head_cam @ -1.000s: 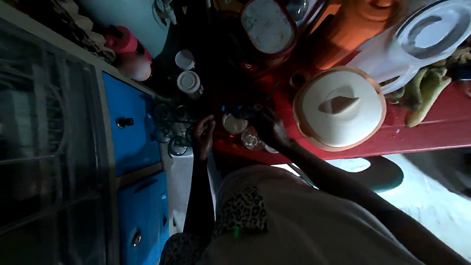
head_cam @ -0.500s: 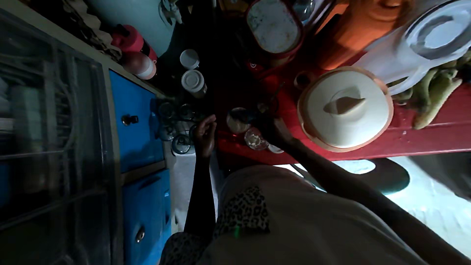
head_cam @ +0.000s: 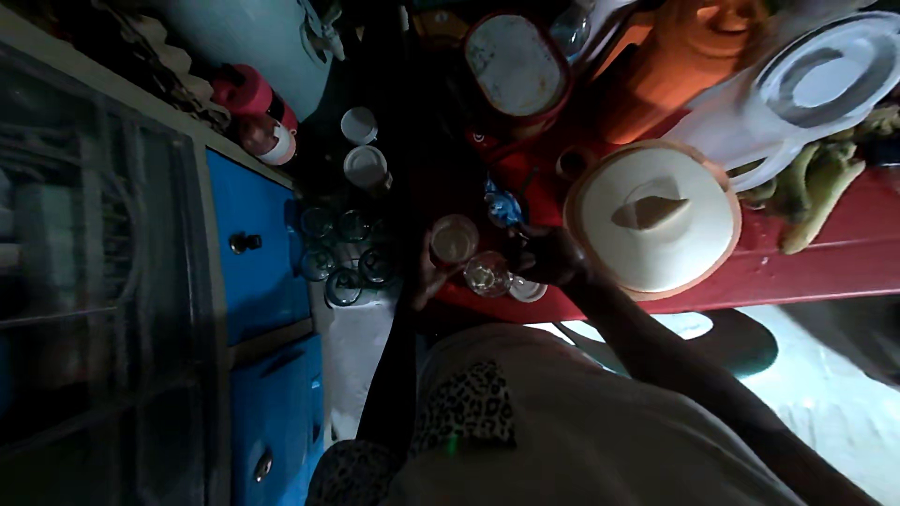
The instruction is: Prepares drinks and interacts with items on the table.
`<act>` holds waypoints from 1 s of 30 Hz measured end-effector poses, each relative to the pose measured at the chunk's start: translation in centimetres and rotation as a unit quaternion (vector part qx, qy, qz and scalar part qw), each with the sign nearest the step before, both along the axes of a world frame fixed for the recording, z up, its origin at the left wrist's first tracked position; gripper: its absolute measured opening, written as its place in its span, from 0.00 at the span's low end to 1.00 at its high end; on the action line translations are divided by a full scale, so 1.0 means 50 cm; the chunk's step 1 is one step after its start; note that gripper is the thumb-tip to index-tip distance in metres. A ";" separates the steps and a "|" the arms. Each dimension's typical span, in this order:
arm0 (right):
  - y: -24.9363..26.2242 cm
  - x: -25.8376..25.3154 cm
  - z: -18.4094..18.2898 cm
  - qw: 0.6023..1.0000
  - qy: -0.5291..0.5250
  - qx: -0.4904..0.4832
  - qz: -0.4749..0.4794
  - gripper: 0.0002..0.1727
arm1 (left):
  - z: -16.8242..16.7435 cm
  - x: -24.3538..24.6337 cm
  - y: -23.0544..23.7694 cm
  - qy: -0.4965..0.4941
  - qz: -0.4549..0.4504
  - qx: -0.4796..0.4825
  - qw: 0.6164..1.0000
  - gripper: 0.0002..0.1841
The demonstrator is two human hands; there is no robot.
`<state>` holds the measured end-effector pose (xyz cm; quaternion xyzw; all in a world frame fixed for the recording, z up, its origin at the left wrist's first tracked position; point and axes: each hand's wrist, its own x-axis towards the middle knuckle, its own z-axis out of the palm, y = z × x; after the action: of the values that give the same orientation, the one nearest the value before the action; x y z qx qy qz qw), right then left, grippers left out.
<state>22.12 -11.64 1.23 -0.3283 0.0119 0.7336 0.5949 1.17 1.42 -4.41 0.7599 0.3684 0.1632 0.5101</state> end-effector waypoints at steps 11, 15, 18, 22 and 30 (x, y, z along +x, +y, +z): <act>-0.088 0.041 0.039 0.983 -0.005 0.161 -0.084 0.11 | 0.008 -0.004 -0.016 -0.207 0.045 0.139 0.967 0.45; -0.112 0.049 0.063 0.977 0.008 0.163 -0.136 0.13 | 0.018 0.015 -0.021 -0.194 0.139 0.008 0.971 0.51; -0.126 0.035 0.076 0.978 0.029 0.133 -0.159 0.20 | 0.011 0.028 -0.014 -0.145 0.163 -0.024 0.976 0.53; -0.136 0.000 0.073 0.983 0.061 0.078 -0.157 0.25 | 0.005 0.033 -0.012 -0.036 0.141 -0.052 0.988 0.50; -0.171 -0.058 -0.003 0.979 0.147 0.031 -0.141 0.19 | 0.001 0.037 -0.031 -0.108 0.158 0.117 0.974 0.44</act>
<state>19.20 -20.22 1.09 -0.1936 0.1230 0.6827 0.6938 3.02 -0.11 -4.38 0.7241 0.4049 0.3655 0.4220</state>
